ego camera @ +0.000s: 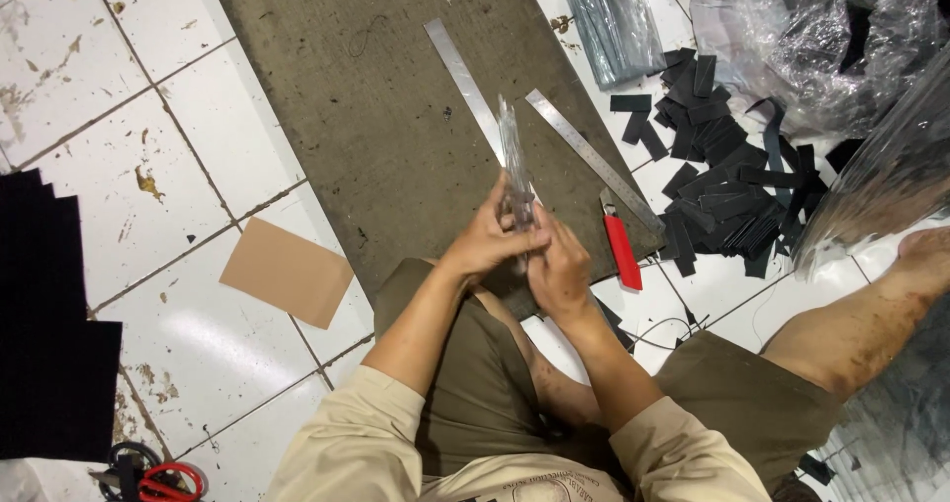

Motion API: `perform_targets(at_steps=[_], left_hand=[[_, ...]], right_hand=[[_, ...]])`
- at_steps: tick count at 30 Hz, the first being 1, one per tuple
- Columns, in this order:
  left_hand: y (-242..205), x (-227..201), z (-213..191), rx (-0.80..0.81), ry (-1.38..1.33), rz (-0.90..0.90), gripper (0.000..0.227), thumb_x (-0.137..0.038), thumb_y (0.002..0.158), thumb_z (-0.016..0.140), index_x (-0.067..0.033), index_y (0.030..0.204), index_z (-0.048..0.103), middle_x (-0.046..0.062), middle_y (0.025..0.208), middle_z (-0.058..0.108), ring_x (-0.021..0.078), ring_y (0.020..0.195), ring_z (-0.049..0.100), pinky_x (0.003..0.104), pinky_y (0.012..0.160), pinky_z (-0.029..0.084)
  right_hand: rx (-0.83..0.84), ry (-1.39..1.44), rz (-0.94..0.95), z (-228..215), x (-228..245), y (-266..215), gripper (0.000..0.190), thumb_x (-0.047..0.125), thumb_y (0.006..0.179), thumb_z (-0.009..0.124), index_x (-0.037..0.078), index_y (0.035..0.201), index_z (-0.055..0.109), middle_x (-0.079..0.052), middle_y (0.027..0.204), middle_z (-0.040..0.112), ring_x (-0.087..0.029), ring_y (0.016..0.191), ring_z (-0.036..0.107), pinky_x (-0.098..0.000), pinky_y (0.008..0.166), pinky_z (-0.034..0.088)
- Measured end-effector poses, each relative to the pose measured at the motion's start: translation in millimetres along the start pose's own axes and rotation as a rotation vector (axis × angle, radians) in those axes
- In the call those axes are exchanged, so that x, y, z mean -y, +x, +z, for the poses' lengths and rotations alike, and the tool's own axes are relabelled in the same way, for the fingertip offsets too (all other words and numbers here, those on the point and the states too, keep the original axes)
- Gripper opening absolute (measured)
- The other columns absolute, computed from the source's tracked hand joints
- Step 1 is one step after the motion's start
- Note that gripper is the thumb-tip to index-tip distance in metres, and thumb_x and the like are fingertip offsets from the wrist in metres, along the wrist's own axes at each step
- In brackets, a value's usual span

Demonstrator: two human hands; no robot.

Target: Measuring and cutting clear plastic sheets using a metal ruler and a utility knife on a workshop floor.

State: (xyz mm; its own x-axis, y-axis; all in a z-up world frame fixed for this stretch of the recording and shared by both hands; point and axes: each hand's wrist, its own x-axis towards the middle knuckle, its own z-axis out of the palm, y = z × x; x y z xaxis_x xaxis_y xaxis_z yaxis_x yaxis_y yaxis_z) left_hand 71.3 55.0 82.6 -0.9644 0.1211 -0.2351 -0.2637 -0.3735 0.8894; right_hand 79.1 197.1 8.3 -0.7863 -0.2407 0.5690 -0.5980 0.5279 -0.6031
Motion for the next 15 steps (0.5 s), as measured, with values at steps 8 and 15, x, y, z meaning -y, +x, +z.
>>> perform_targets(at_steps=[8, 15], left_hand=[[0, 2, -29, 0.233, -0.496, 0.032, 0.1, 0.015, 0.076, 0.067, -0.0075, 0.161, 0.019, 0.031, 0.156, 0.034, 0.0469, 0.138, 0.043, 0.053, 0.113, 0.04], [1, 6, -35, 0.27, -0.29, 0.197, 0.101, 0.025, 0.073, 0.054, -0.0111, 0.162, 0.024, 0.029, 0.16, 0.033, 0.0519, 0.144, 0.03, 0.06, 0.118, 0.026]], right_hand=[[-0.284, 0.987, 0.732, -36, 31, 35, 0.029, 0.018, 0.106, 0.053, 0.001, 0.13, 0.061, -0.022, 0.117, 0.073, -0.028, 0.106, 0.073, -0.0378, 0.088, 0.062], [-0.178, 1.199, 0.787, -30, -3, 12, 0.027, 0.011, 0.1, 0.061, 0.003, 0.126, 0.065, -0.022, 0.122, 0.072, -0.031, 0.113, 0.071, -0.042, 0.094, 0.06]])
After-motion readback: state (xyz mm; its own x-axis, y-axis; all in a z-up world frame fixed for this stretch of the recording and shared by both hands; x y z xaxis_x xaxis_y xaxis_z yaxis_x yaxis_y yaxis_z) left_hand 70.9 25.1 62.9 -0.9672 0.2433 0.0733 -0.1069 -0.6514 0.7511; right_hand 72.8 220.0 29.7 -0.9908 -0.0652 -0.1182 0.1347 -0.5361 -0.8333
